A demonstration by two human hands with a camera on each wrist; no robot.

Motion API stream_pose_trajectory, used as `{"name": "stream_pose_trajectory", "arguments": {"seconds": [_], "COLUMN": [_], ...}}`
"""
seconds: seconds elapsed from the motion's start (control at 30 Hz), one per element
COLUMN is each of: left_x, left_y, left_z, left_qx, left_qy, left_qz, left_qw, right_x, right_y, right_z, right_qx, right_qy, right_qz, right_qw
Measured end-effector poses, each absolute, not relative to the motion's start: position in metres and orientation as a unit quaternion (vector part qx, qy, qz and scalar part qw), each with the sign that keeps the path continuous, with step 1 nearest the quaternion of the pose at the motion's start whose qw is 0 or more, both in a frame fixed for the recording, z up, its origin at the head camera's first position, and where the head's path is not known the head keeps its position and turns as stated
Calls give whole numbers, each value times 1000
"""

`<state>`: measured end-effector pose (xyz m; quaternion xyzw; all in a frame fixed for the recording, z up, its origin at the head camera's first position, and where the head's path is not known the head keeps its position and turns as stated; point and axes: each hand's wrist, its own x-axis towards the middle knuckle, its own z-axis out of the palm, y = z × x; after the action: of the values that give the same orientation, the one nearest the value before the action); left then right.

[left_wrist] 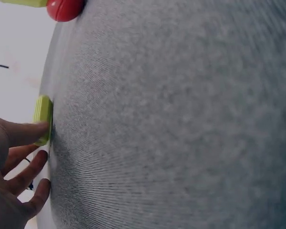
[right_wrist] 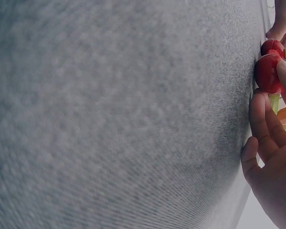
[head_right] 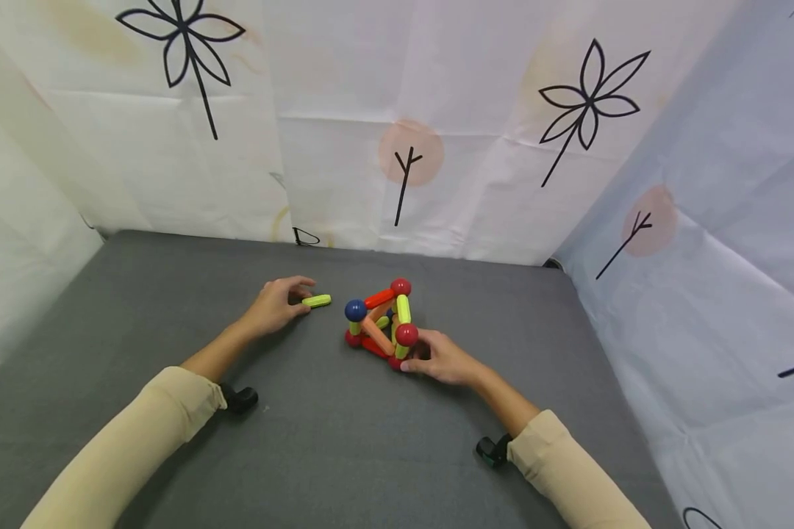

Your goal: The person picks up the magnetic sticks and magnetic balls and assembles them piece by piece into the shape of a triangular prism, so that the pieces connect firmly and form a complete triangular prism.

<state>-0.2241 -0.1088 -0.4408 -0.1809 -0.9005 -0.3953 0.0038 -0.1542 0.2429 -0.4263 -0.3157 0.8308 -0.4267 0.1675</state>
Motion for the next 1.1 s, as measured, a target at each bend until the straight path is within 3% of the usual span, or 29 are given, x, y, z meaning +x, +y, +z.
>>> {"name": "stream_pose_trajectory", "arguments": {"seconds": [0.2, 0.37, 0.67, 1.1], "left_x": [-218, -197, -168, -166], "left_y": [-102, -86, -45, -27], "left_z": [-423, -389, -368, -376], "left_qx": [-200, -284, -417, -404], "left_qy": [-848, -801, -787, -834], "left_qz": [-488, -520, -450, -373], "left_qw": [61, 88, 69, 40], "right_x": [-153, -151, -150, -150], "right_y": [244, 245, 246, 245], "right_z": [-427, -426, -423, -423], "right_qx": [-307, -305, -302, -305], "right_qy": [834, 834, 832, 832], "right_qz": [-426, -428, -431, -427], "right_qw": [169, 169, 174, 179]}}
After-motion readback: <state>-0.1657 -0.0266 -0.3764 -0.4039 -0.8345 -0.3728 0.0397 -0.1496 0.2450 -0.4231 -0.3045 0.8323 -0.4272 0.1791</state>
